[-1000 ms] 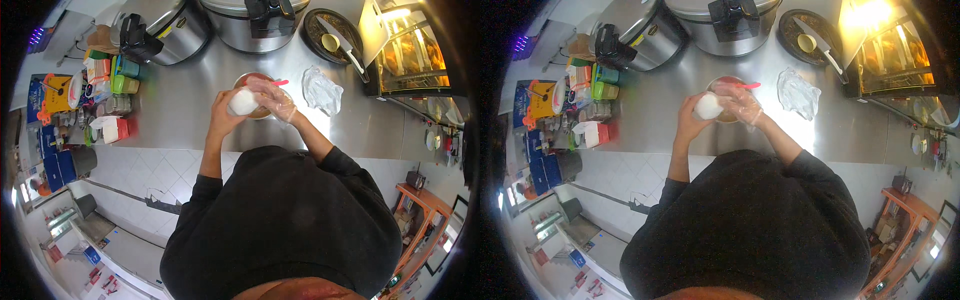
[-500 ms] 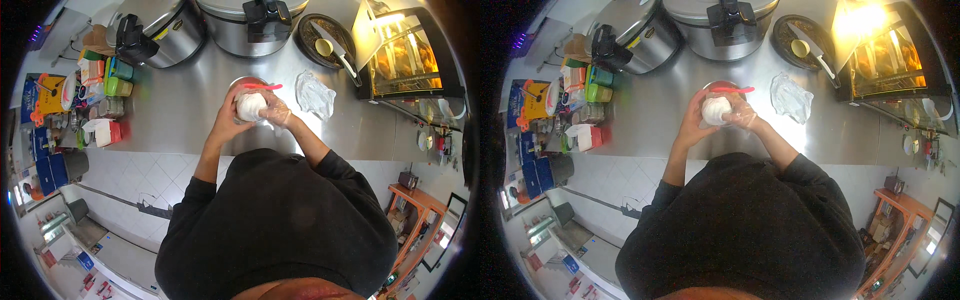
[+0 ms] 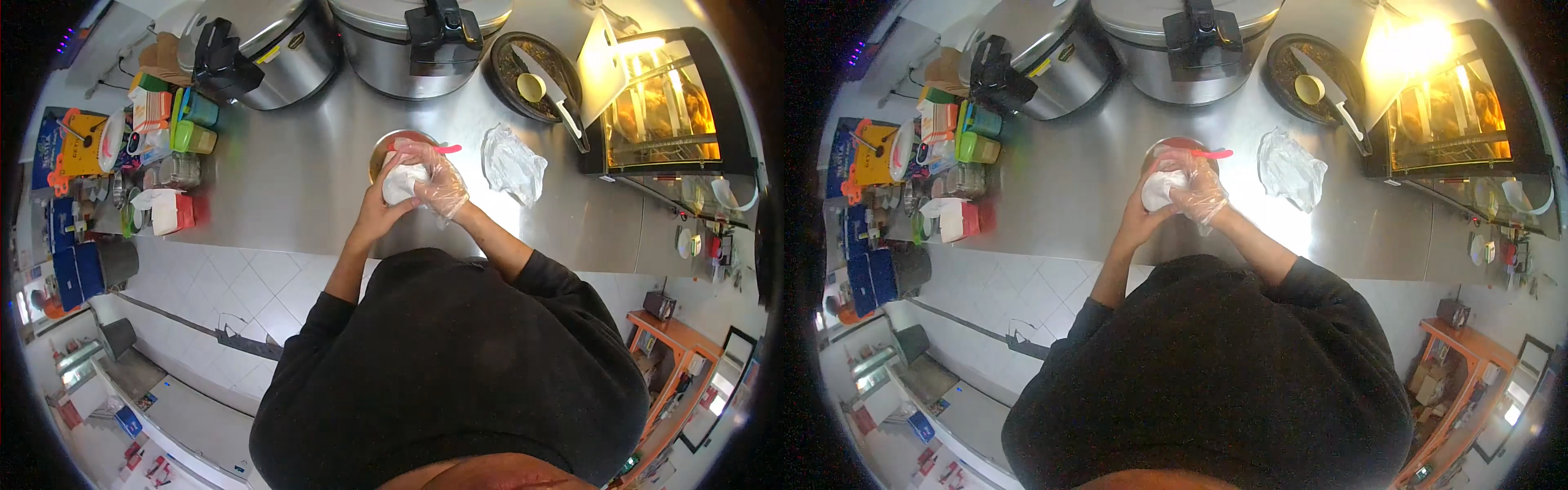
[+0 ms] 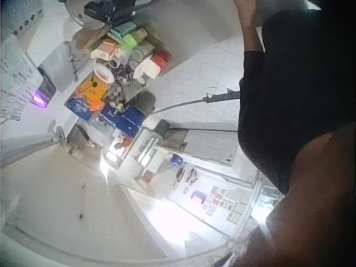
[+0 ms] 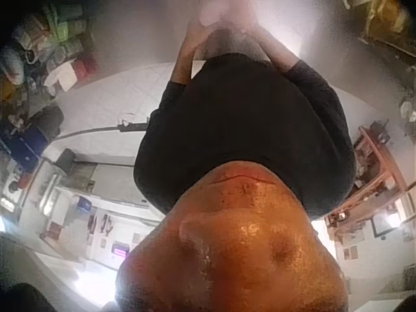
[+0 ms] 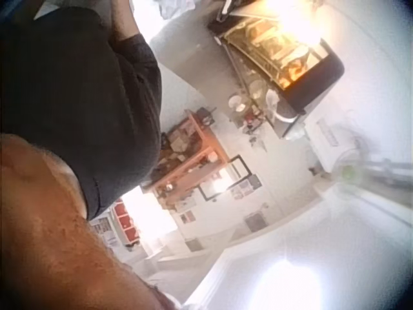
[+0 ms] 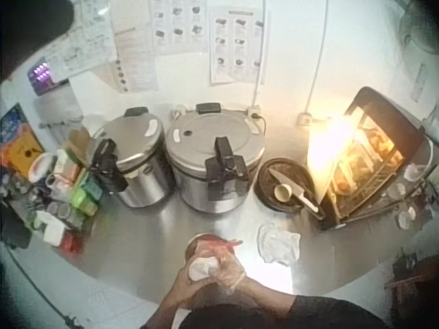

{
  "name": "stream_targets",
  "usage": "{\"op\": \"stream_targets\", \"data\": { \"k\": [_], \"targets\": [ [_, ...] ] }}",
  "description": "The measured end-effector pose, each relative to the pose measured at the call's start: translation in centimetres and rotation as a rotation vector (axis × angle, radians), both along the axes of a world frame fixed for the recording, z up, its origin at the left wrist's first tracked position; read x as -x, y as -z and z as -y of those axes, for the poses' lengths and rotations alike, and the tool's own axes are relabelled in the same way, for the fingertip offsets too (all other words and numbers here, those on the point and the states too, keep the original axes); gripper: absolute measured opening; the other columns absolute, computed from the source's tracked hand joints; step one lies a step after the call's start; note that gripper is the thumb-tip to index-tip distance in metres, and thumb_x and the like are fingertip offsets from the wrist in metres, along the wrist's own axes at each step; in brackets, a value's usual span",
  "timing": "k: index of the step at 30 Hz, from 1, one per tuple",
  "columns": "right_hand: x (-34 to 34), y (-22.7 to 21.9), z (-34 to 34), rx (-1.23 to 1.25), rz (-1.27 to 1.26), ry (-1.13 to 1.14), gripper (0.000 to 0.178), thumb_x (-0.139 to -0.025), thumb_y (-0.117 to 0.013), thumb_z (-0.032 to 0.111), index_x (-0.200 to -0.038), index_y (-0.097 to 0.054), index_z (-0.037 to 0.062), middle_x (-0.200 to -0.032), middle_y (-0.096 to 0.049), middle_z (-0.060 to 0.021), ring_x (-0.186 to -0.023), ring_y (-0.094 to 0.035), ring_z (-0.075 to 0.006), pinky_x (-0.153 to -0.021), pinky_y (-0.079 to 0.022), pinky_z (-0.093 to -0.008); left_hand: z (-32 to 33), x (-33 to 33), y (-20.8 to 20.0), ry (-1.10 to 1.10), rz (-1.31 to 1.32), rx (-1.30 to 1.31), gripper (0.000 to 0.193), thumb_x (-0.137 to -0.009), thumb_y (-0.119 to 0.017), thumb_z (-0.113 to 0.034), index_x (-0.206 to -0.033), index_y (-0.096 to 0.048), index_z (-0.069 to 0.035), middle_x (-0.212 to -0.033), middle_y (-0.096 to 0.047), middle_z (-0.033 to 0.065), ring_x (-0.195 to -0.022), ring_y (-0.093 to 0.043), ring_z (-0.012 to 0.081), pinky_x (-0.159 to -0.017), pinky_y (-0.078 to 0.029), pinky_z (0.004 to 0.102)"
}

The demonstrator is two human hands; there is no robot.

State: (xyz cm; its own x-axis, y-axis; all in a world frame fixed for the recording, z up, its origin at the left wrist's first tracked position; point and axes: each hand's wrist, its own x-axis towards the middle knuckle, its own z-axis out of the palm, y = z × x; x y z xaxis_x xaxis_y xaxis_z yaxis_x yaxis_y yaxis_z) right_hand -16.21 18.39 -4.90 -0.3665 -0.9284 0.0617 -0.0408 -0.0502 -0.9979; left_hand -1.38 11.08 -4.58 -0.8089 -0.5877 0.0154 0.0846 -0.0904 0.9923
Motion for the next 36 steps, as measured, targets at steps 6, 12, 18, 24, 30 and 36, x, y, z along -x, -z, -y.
{"op": "stream_targets", "data": {
  "k": [6, 12, 18, 24, 30, 36],
  "targets": [
    [-0.8, 0.1, 0.2, 0.026, 0.047, -0.049, 0.047, -0.076, -0.057, -0.006, -0.121, -0.054, 0.0048, -0.125, -0.055, -0.0088, -0.112, -0.055, -0.0198, -0.097, -0.046, -0.0337, 1.0, -0.2, 1.3, -0.106, 0.053, 0.263, 0.069, -0.075, -0.074, -0.007, -0.137, -0.044, -0.003, -0.129, -0.053, 0.0137, -0.117, -0.052, 0.0225, -0.099, -0.041, 0.0348],
    [-1.2, 1.4, 0.6, -0.054, 0.925, 0.089, 0.035, -0.089, -0.054, 0.000, -0.123, -0.055, 0.0049, -0.125, -0.056, -0.0054, -0.115, -0.053, -0.0186, -0.098, -0.045, -0.0339, 1.6, 0.1, 0.6, -0.194, 0.015, 0.113, 0.045, -0.079, -0.068, -0.008, -0.121, -0.055, 0.000, -0.119, -0.058, 0.0129, -0.106, -0.057, 0.0219, -0.092, -0.044, 0.0334],
    [-0.7, -0.9, 0.3, -0.107, 1.141, -0.257, 0.044, -0.086, -0.056, -0.002, -0.128, -0.051, 0.0083, -0.134, -0.047, -0.0034, -0.114, -0.053, -0.0204, -0.091, -0.050, -0.0330, 2.1, 0.8, 3.4, -0.419, 0.102, -0.123, 0.045, -0.099, -0.042, -0.035, -0.109, -0.062, 0.004, -0.101, -0.065, 0.0129, -0.095, -0.061, 0.0211, -0.087, -0.047, 0.0318],
    [-0.4, 0.8, -0.2, -0.118, 0.893, -0.208, 0.057, -0.077, -0.059, -0.009, -0.128, -0.049, 0.0135, -0.132, -0.044, -0.0028, -0.117, -0.051, -0.0212, -0.085, -0.055, -0.0354, 3.2, 1.5, 1.4, -0.413, 0.122, -0.251, 0.070, -0.101, -0.025, -0.052, -0.105, -0.065, 0.006, -0.095, -0.067, 0.0129, -0.089, -0.063, 0.0193, -0.083, -0.048, 0.0301],
    [-0.2, -1.2, -0.2, -0.105, 1.112, 0.048, 0.054, -0.081, -0.054, -0.008, -0.130, -0.047, 0.0137, -0.136, -0.043, -0.0040, -0.116, -0.053, -0.0212, -0.093, -0.051, -0.0344, 1.8, 0.3, -0.7, -0.189, 0.098, -0.137, 0.036, -0.092, -0.061, -0.023, -0.116, -0.061, 0.004, -0.096, -0.067, 0.0073, -0.087, -0.061, 0.0122, -0.081, -0.048, 0.0266],
    [1.1, 4.4, 0.4, -0.108, 0.330, 0.071, 0.046, -0.078, -0.051, -0.004, -0.122, -0.057, 0.0088, -0.124, -0.058, -0.0088, -0.116, -0.054, -0.0256, -0.102, -0.041, -0.0327, 0.7, 0.8, -0.3, -0.156, 0.296, -0.013, 0.047, -0.081, -0.073, -0.006, -0.125, -0.057, 0.000, -0.106, -0.065, 0.0074, -0.103, -0.059, 0.0148, -0.089, -0.048, 0.0288]
  ]
}}
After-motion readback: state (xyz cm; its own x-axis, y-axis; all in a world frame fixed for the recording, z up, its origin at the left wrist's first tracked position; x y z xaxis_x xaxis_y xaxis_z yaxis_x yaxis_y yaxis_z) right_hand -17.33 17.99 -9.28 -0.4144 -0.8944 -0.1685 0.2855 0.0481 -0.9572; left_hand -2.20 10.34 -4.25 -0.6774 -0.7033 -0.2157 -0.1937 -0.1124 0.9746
